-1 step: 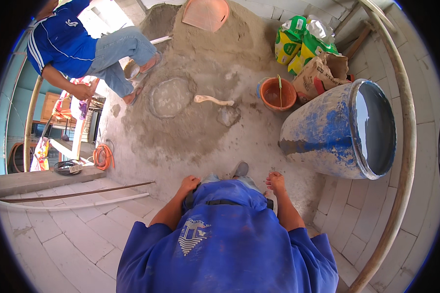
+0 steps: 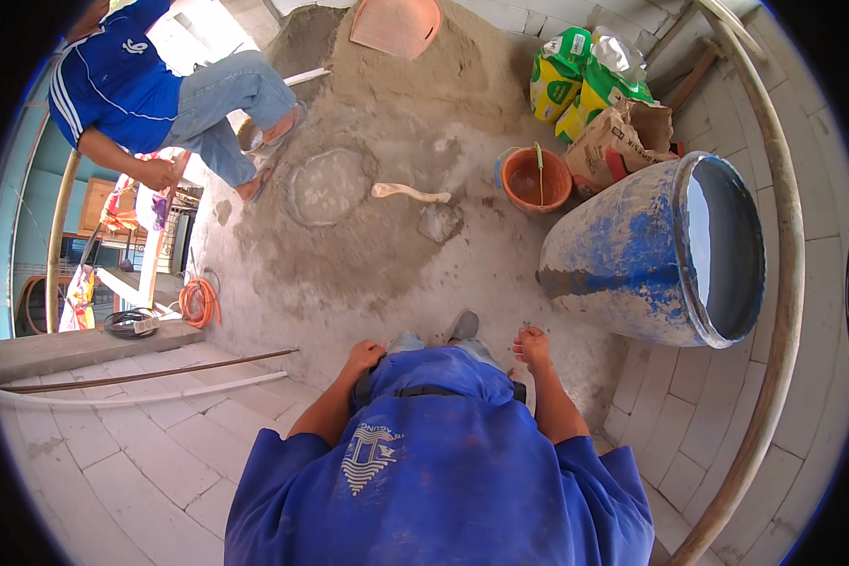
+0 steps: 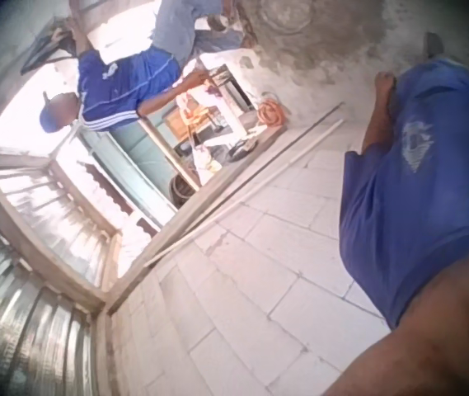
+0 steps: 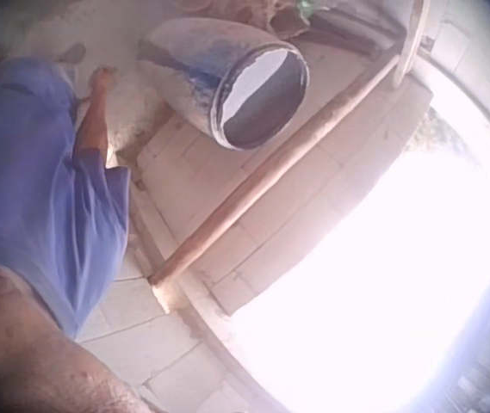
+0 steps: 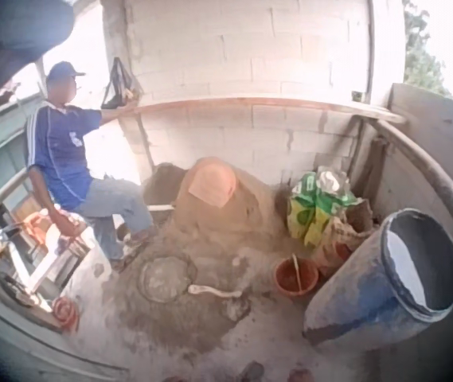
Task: The person mixes sand and cement on a tiled floor using a hoe, adding water from a bucket and scooping cement powder from a bag. They wash their hands in a bucket of water and continue mixing the concrete with a coworker nearby.
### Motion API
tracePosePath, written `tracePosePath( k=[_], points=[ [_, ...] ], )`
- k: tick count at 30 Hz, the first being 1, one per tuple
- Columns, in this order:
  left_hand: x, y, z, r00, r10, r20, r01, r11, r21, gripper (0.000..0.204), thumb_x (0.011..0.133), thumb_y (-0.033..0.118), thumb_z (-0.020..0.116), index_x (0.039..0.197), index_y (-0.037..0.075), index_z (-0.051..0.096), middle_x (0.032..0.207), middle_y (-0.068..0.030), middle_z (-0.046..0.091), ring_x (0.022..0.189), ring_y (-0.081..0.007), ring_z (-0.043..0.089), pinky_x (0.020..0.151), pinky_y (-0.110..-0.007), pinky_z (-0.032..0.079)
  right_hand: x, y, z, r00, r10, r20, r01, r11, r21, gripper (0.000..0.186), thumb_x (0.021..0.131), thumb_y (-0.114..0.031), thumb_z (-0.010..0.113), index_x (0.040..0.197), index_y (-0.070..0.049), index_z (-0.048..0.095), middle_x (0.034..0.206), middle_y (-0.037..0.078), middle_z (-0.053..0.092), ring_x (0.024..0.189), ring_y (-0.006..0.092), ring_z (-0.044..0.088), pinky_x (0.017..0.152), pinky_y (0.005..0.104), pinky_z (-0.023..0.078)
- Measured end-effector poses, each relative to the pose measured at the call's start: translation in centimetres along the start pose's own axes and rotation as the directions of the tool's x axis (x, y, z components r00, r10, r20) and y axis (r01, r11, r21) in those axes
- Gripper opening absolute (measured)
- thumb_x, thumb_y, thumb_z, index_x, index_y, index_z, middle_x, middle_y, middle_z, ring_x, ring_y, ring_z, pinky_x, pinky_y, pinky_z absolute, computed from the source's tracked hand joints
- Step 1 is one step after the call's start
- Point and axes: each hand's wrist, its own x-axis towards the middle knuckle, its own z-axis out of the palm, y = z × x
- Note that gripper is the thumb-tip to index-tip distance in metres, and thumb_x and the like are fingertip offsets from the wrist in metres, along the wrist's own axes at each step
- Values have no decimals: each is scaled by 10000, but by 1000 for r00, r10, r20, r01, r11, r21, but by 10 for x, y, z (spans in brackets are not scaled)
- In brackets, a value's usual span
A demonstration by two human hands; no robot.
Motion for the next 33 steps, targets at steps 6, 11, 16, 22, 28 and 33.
tracePosePath(
  k=[6, 11, 16, 22, 28, 33],
  points=[
    [-10, -1, -7, 980, -167, -110, 134, 956, -262, 469, 884, 494, 652, 1057, 67, 739, 937, -105, 745, 846, -228, 692, 725, -391, 531, 33, -34, 8, 994, 64, 89, -55, 993, -106, 258, 940, -288, 601, 1137, -124, 639, 890, 54, 676, 671, 159, 637, 554, 325, 514],
    [5, 59, -65, 951, -306, 48, 214, 535, -817, 622, 919, 527, 643, 1362, 112, 509, 1202, -79, 631, 999, -225, 614, 818, -423, 510, 41, -52, 24, 988, 128, 88, -112, 979, -170, 259, 929, -268, 612, 1135, -115, 645, 886, 63, 680, 648, 154, 630, 529, 318, 505],
    [84, 117, -164, 981, -192, 26, 95, 362, -927, 869, 895, 639, 623, 1504, 79, 358, 1385, -122, 522, 1156, -264, 543, 938, -467, 454, 44, -92, 48, 982, 173, 71, -160, 975, -155, 279, 933, -268, 610, 1151, -98, 642, 906, 75, 686, 669, 156, 634, 540, 312, 510],
    [206, 200, -248, 988, -72, 137, 152, 615, -774, 890, 905, 671, 566, 1512, 54, 360, 1501, -178, 420, 1320, -316, 455, 1047, -507, 398, 64, -160, 69, 991, 126, -51, -128, 991, -48, 276, 963, -259, 599, 1163, -73, 642, 931, 69, 692, 718, 142, 648, 575, 292, 517],
    [283, 254, -258, 903, -120, 413, 159, 985, -62, 700, 916, 487, 643, 1390, 3, 467, 1201, -163, 606, 1038, -250, 626, 767, -437, 557, 85, -256, 140, 994, 68, 90, -74, 995, 67, 307, 979, -248, 585, 1216, -56, 627, 995, 73, 699, 806, 149, 653, 685, 299, 527],
    [313, 269, -219, 867, -156, 473, 261, 951, -165, 411, 844, 220, 748, 1102, -47, 573, 830, -133, 646, 561, -196, 607, 441, -379, 496, 168, -290, 203, 940, 190, 283, -192, 981, -20, 390, 984, -302, 591, 1302, -81, 543, 1067, 90, 651, 884, 205, 646, 755, 358, 534]
  ],
)
